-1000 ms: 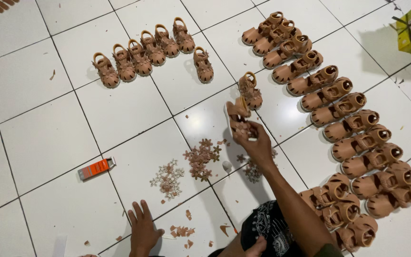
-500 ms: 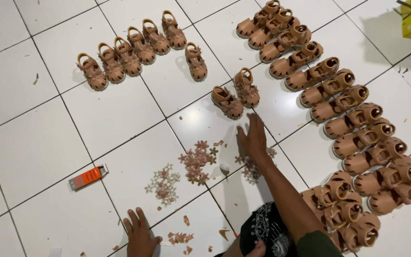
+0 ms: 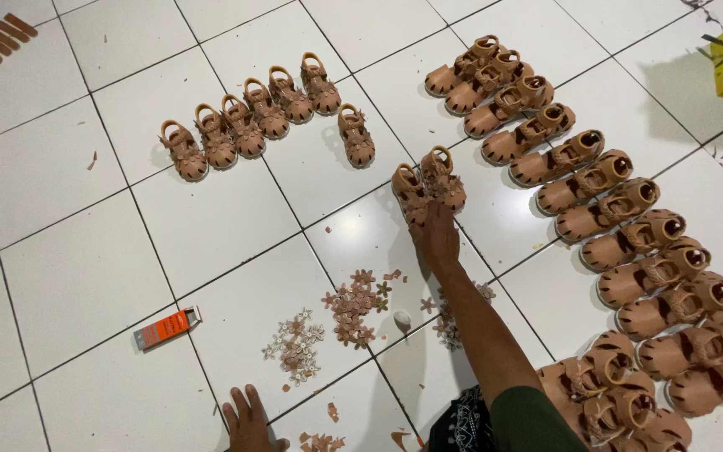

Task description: The person sits on a tiled floor and decorates small children's shoes by applying glue and attaching flower-shaped embellishments. They handle multiple shoes, pick up decorations, apply adhesive, and press the pieces onto the shoe surface.

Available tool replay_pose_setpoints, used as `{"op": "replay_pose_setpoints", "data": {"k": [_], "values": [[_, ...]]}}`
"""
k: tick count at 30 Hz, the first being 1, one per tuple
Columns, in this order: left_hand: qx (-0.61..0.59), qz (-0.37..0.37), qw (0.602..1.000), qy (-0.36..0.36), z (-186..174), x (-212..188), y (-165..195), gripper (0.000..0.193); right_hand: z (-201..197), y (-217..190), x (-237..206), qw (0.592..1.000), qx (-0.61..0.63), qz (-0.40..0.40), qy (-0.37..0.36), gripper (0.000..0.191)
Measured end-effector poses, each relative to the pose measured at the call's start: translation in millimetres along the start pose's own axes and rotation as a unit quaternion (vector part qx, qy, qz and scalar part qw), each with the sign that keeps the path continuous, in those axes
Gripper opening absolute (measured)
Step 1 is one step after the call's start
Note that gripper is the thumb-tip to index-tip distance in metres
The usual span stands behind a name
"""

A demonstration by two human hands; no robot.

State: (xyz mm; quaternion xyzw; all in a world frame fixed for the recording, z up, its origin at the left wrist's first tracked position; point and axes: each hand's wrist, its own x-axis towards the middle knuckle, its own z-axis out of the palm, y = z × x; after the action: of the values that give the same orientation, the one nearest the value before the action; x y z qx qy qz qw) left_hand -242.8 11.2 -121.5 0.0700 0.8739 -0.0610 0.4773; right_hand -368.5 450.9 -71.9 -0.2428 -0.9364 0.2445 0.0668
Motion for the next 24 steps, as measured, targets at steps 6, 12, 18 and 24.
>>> {"op": "replay_pose_setpoints", "data": {"k": [6, 12, 18, 24], "values": [[-0.065, -0.014, 0.993, 0.097, 12.5, -20.7, 7.1, 0.144, -25.1, 22.6, -59.8, 0.994, 0.07, -0.054, 0.06, 0.072], [-0.115, -0.001, 0.981, 0.155, 21.2, -57.1, 5.3, 0.144, -84.2, 92.2, -264.2, 0.997, 0.05, -0.007, 0.049, 0.044], [-0.186, 0.053, 0.953, 0.234, 62.0, -98.5, -2.6, 0.125, -105.8, 117.2, -367.5, 0.993, -0.098, -0.057, -0.035, 0.03], [-0.059, 0.117, 0.921, 0.366, 110.0, -151.4, -5.6, 0.075, -114.2, 104.3, -404.9, 0.965, -0.213, -0.152, -0.032, 0.036]]}}
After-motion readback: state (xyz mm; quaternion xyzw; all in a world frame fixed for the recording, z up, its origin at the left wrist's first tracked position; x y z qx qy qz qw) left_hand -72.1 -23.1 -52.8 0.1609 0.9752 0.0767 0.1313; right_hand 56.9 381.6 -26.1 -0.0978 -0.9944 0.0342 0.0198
